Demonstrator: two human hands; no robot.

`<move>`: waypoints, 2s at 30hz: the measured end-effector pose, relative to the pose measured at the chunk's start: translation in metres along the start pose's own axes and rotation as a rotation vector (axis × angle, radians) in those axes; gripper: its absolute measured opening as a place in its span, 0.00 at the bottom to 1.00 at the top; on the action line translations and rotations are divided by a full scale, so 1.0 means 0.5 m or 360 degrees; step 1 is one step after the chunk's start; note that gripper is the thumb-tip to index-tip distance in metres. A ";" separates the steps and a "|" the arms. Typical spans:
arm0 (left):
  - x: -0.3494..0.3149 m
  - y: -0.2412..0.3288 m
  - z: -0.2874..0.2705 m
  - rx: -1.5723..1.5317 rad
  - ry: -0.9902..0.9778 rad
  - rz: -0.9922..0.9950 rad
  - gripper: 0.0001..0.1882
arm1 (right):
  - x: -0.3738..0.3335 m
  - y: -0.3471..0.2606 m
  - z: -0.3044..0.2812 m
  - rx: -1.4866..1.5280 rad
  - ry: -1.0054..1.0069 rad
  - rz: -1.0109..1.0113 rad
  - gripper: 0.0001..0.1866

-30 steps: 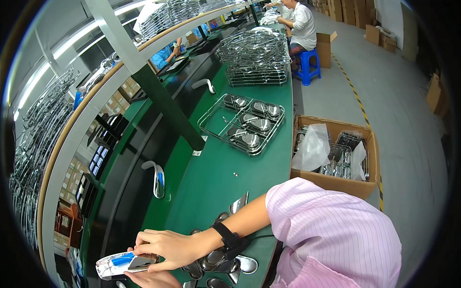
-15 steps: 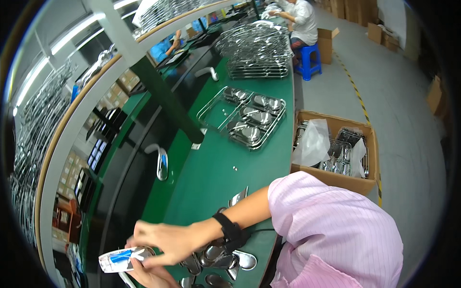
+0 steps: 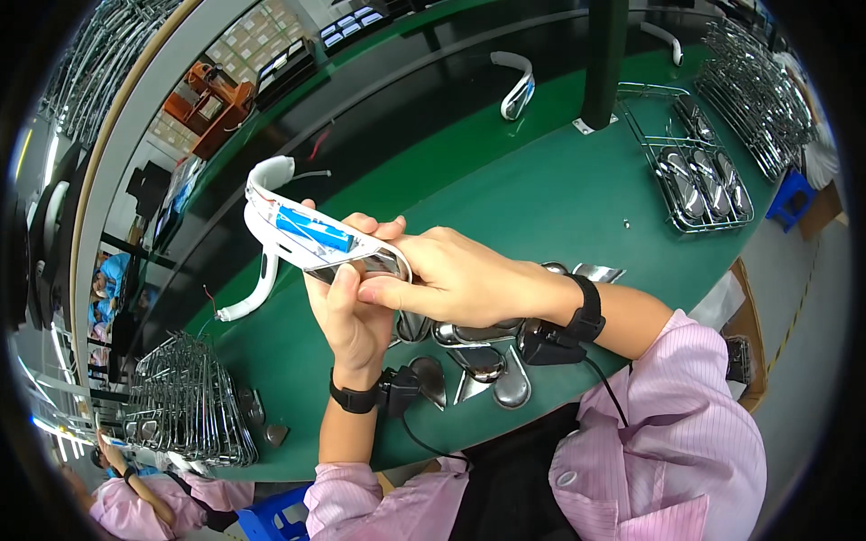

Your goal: Assemble plastic components and metal covers for an electronic device on a factory line.

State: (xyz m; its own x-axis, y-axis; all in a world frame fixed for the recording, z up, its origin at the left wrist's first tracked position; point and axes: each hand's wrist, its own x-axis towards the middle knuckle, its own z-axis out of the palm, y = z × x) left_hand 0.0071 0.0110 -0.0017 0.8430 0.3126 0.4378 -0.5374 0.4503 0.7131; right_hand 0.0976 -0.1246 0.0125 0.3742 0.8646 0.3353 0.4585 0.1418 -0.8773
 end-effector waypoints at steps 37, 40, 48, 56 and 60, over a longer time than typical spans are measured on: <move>-0.013 0.056 0.042 0.0801 0.0061 0.0046 0.27 | -0.003 -0.021 -0.022 -0.0584 -0.0386 -0.0095 0.26; -0.016 0.065 0.032 0.0813 -0.0022 -0.0050 0.37 | -0.017 -0.067 -0.048 -0.0262 0.0245 -0.0034 0.15; -0.024 0.037 0.046 0.0416 -0.0041 -0.0364 0.32 | -0.006 -0.056 -0.021 0.0568 0.0301 -0.0132 0.09; -0.027 0.032 0.043 0.0520 -0.0078 -0.0297 0.30 | -0.003 -0.047 0.000 0.0943 0.0205 0.0041 0.08; -0.026 0.033 0.047 0.0525 -0.0053 -0.0291 0.31 | -0.006 -0.044 0.003 0.0905 0.0222 0.0083 0.09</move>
State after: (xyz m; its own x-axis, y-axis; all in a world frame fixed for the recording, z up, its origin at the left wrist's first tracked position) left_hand -0.0122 -0.0054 0.0170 0.9274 0.2224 0.3007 -0.3454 0.2009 0.9167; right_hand 0.0853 -0.1294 0.0302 0.5046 0.8114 0.2949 -0.0532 0.3702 -0.9274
